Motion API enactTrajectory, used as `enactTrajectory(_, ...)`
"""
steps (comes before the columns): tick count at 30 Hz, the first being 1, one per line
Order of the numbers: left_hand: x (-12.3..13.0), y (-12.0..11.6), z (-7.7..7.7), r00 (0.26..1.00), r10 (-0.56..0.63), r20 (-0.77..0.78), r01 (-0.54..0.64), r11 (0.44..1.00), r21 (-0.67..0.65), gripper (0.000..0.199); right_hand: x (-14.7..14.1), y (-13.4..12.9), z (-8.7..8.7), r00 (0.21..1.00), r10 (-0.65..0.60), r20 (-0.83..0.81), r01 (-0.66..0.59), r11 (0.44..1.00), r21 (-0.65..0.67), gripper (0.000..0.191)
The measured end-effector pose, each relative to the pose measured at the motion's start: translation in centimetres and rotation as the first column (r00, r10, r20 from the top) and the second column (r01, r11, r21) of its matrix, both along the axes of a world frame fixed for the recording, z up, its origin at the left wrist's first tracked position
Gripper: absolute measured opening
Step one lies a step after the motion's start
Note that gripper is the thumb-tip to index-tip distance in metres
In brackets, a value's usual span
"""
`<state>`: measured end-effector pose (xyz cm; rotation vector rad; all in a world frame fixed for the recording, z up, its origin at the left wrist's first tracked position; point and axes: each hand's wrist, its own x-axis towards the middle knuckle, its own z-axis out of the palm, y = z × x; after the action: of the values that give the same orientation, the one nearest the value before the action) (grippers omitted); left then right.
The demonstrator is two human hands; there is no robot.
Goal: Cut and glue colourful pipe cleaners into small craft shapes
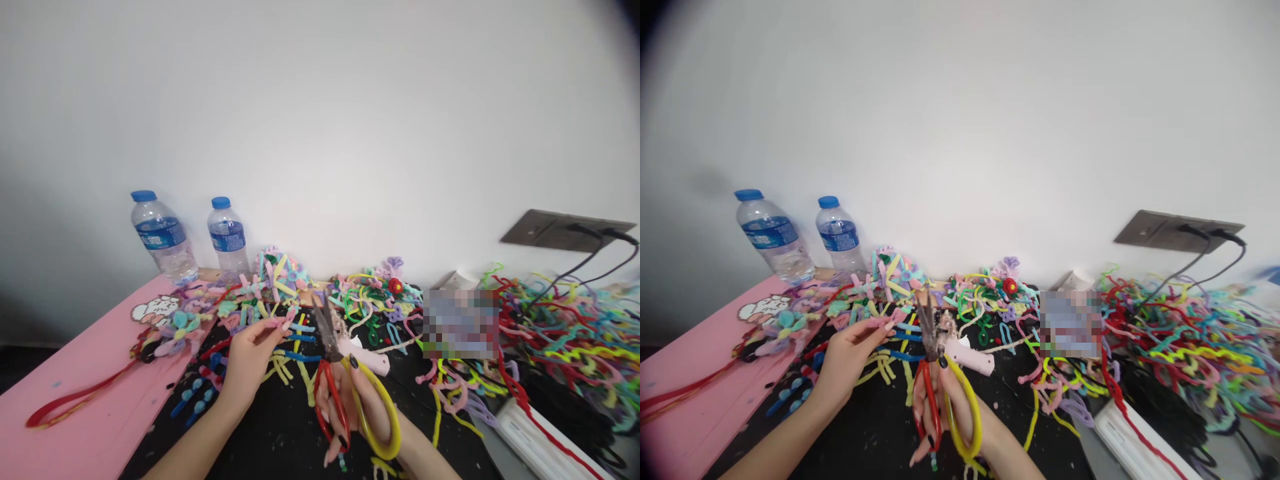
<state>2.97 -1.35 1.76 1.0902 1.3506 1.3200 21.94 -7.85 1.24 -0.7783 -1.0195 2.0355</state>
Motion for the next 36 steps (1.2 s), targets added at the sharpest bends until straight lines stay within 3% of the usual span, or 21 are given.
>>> enactTrajectory(6, -0.3, 0.2, -0.3, 0.999, 0.026, -0.031, -0.024, 0.998, 0.064, 0.025, 0.1, -0.4, -0.3, 0.98, -0.01, 0.201, 0.001, 0.999, 0.045, 0.066)
enactTrajectory(15, -0.2, 0.2, -0.3, 0.997, 0.034, -0.066, -0.029, 0.996, 0.082, 0.022, 0.3, -0.5, 0.2, 0.976, 0.003, 0.219, -0.016, 0.998, 0.058, 0.068)
enactTrajectory(22, 0.0, -0.3, -0.4, 0.975, -0.076, -0.21, 0.103, 0.987, 0.122, 0.014, 0.1, -0.2, -0.1, 0.977, -0.029, 0.213, 0.015, 0.998, 0.067, 0.068)
enactTrajectory(28, -0.2, -0.7, -0.1, 0.954, -0.061, -0.293, 0.131, 0.965, 0.226, 0.015, 0.2, 0.0, -0.7, 0.972, -0.037, 0.231, 0.027, 0.999, 0.046, 0.065)
enactTrajectory(36, 0.1, -0.1, -0.2, 0.979, -0.146, -0.144, 0.16, 0.983, 0.092, 0.017, 0.4, 0.2, -0.6, 0.995, 0.022, 0.099, -0.02, 1.0, -0.012, 0.062)
